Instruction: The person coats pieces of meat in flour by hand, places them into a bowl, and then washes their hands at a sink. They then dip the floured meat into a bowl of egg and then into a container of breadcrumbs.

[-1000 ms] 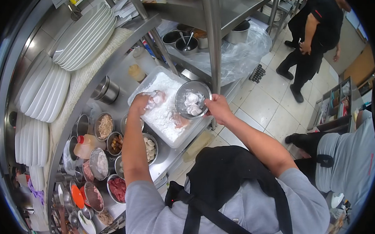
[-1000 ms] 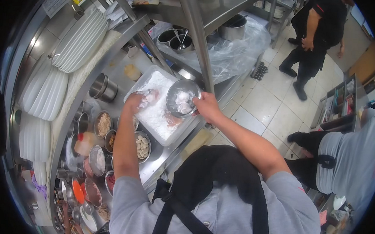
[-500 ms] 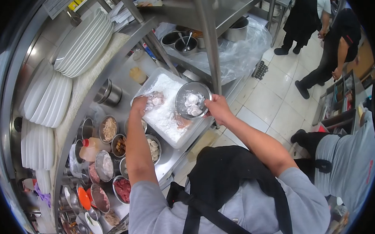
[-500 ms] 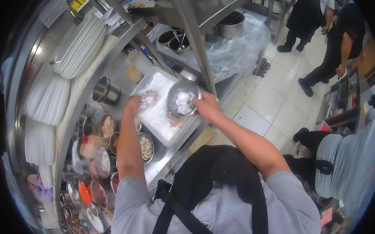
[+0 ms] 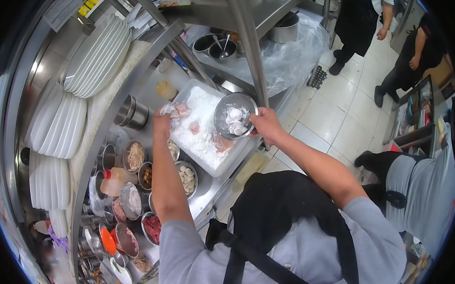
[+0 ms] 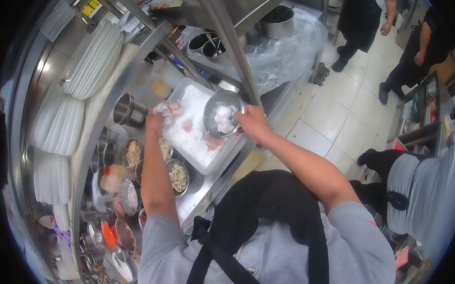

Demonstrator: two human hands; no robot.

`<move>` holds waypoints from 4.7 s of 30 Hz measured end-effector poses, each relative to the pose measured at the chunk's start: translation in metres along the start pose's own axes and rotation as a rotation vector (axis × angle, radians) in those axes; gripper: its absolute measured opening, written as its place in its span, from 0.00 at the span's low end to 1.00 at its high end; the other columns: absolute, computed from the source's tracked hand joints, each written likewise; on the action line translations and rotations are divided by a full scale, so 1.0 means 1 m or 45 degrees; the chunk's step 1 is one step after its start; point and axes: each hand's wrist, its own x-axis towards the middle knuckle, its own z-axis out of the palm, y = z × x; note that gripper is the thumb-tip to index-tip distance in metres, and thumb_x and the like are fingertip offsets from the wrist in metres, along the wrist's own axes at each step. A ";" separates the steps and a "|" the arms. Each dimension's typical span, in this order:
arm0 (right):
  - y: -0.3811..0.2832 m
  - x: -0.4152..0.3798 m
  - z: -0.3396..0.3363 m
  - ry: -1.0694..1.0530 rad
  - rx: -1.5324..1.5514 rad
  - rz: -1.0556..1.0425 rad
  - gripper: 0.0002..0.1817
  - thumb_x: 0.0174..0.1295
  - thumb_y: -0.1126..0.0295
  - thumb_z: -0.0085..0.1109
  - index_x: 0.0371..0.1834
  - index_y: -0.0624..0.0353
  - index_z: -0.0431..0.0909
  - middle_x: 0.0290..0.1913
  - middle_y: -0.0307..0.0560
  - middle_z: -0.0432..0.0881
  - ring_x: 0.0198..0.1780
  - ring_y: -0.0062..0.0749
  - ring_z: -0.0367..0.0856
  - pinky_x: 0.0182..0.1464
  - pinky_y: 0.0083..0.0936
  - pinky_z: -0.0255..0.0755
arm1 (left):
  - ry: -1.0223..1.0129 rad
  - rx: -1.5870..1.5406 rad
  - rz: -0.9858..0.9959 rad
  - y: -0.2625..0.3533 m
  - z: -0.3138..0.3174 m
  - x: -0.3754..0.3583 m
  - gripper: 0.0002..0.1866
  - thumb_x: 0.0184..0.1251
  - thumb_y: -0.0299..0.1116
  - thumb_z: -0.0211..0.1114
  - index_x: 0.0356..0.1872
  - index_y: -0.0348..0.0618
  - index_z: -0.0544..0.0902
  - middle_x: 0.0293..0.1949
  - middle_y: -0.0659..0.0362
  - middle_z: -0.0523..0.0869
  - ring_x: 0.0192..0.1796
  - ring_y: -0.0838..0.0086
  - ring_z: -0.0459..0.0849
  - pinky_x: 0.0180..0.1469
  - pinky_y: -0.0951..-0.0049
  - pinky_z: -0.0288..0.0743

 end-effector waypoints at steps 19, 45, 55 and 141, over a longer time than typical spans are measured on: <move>-0.001 0.005 -0.003 0.008 -0.027 -0.002 0.06 0.63 0.77 0.53 0.36 0.70 0.76 0.30 0.47 0.82 0.25 0.29 0.82 0.24 0.27 0.79 | -0.389 1.910 1.212 -0.028 0.026 -0.014 0.18 0.60 0.29 0.59 0.54 0.44 0.76 0.52 0.49 0.82 0.62 0.59 0.75 0.58 0.55 0.73; -0.008 -0.004 -0.003 0.004 0.023 0.012 0.06 0.62 0.77 0.53 0.39 0.70 0.77 0.33 0.47 0.82 0.28 0.30 0.83 0.25 0.28 0.81 | -0.024 1.017 0.828 -0.023 0.118 -0.020 0.12 0.60 0.29 0.62 0.45 0.37 0.78 0.46 0.39 0.82 0.53 0.44 0.79 0.51 0.53 0.76; -0.015 -0.016 -0.022 0.017 0.035 0.015 0.10 0.62 0.78 0.50 0.44 0.70 0.76 0.34 0.47 0.83 0.28 0.29 0.84 0.26 0.27 0.81 | -0.273 1.072 0.475 -0.011 0.119 -0.019 0.21 0.57 0.30 0.61 0.52 0.29 0.79 0.49 0.37 0.84 0.53 0.44 0.81 0.59 0.57 0.74; 0.009 0.011 0.016 0.060 -0.003 0.040 0.09 0.62 0.75 0.55 0.26 0.68 0.71 0.28 0.47 0.76 0.27 0.34 0.82 0.24 0.29 0.82 | -0.034 0.684 0.605 0.003 0.091 0.026 0.25 0.54 0.27 0.62 0.56 0.34 0.72 0.48 0.38 0.82 0.48 0.45 0.82 0.52 0.56 0.78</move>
